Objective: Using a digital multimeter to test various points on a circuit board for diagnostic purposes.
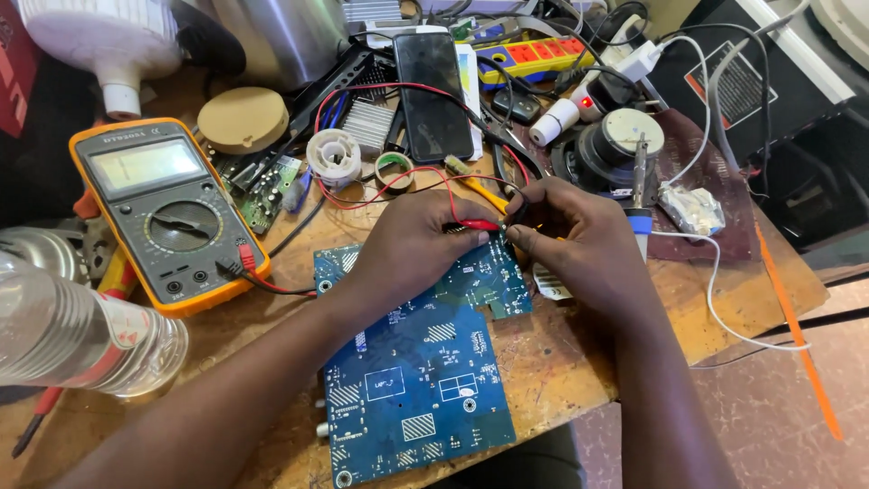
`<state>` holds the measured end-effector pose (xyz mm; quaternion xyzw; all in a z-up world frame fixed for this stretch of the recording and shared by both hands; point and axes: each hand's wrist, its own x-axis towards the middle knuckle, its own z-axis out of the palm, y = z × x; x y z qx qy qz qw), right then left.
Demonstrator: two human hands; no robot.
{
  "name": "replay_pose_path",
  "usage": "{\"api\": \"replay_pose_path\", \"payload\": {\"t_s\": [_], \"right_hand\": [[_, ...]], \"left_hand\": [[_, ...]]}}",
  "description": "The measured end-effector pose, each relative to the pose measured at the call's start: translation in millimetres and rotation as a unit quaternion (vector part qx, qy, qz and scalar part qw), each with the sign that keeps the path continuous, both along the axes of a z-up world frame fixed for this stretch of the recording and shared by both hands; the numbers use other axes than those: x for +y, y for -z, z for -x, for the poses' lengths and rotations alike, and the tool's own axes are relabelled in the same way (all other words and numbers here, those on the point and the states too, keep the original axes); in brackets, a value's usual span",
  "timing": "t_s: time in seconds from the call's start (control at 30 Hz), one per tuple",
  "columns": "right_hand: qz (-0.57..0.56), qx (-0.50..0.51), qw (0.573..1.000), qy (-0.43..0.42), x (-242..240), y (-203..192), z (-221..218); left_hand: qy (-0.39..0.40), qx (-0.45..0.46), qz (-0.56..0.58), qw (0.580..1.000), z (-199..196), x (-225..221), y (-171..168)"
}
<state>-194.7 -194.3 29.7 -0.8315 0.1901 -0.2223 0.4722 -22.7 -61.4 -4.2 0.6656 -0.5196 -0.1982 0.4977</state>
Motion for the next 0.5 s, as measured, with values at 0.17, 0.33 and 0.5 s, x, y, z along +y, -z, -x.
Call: {"api": "replay_pose_path", "payload": {"t_s": [0.17,0.33,0.5], "right_hand": [[0.005,-0.004,1.0,-0.002,0,0,-1],[0.049,-0.022,0.998,0.017,-5,1,-2],[0.019,-0.034,0.999,0.023,1,4,-5]], "left_hand": [[0.013,-0.004,0.006,1.0,1,1,-3],[0.017,-0.003,0.025,1.0,0,3,-3],[0.041,-0.038,0.052,0.997,-1,0,6]]}}
